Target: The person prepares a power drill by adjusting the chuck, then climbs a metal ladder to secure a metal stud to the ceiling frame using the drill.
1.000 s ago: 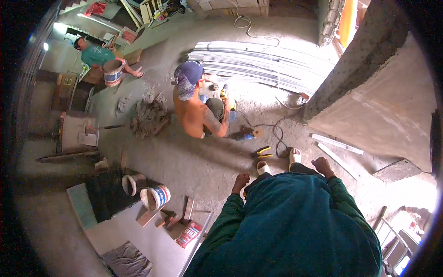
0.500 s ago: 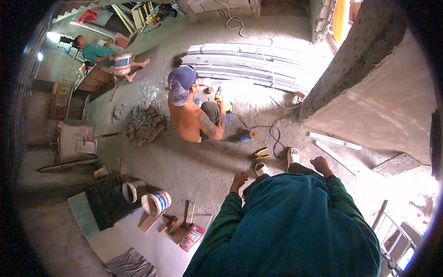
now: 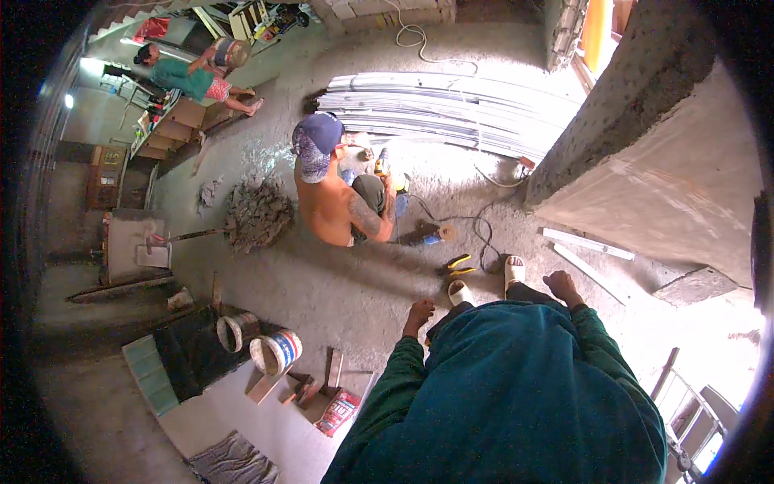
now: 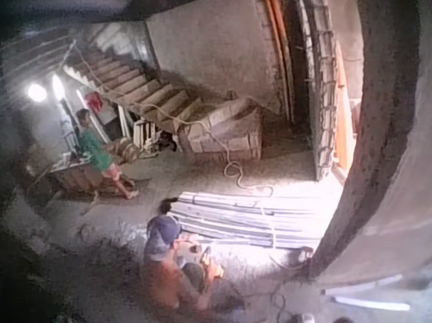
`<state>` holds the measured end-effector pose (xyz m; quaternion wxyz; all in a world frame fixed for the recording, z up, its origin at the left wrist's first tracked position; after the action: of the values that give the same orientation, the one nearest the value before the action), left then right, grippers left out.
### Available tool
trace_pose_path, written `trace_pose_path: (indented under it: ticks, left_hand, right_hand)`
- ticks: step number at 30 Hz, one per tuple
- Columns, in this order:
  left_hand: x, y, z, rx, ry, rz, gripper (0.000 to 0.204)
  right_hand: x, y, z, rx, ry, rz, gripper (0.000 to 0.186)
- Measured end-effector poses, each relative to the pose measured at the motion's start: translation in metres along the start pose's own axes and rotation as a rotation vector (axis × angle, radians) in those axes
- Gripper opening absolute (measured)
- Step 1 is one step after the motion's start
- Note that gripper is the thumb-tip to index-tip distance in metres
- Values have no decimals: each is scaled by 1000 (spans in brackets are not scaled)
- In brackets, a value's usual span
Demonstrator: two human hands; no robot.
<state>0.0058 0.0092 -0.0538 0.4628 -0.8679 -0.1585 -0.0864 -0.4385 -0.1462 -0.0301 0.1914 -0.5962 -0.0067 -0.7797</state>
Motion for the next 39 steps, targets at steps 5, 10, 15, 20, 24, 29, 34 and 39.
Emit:
trace_pose_path:
  ticks: [5,10,15,20,24,29,34,39]
  left_hand:
    - [8,11,7,-187,90,14,42]
    - [1,12,3,-51,19,37,41]
    - [5,15,3,-39,-9,52,39]
    - [-4,11,-9,-20,55,21,36]
    - [10,15,5,-139,28,17,35]
    - [-5,5,-13,-21,37,10,32]
    - [4,11,7,14,-40,46,35]
    - [3,9,5,-8,-1,24,38]
  right_hand:
    - [13,2,15,116,-2,-98,31]
    - [23,1,16,-9,42,0,32]
    - [33,1,25,-53,81,-20,37]
    - [27,-5,9,-121,63,22,41]
    - [52,2,36,-187,216,12,40]
    - [40,-5,20,-163,60,45,40]
    - [43,-4,24,-352,212,84,46]
    - [44,-8,23,-398,230,110,47]
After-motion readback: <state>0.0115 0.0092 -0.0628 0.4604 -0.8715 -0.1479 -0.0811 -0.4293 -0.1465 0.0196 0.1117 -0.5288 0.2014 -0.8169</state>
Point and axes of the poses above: each hand's wrist, its own y-axis towards the middle knuckle, its own x-axis out of the back of the hand, z = x × y, the point moved 6 cm from there along y, towards the middle knuckle, and after that the axes turned 15 degrees about -z, right-handed, at the moved point
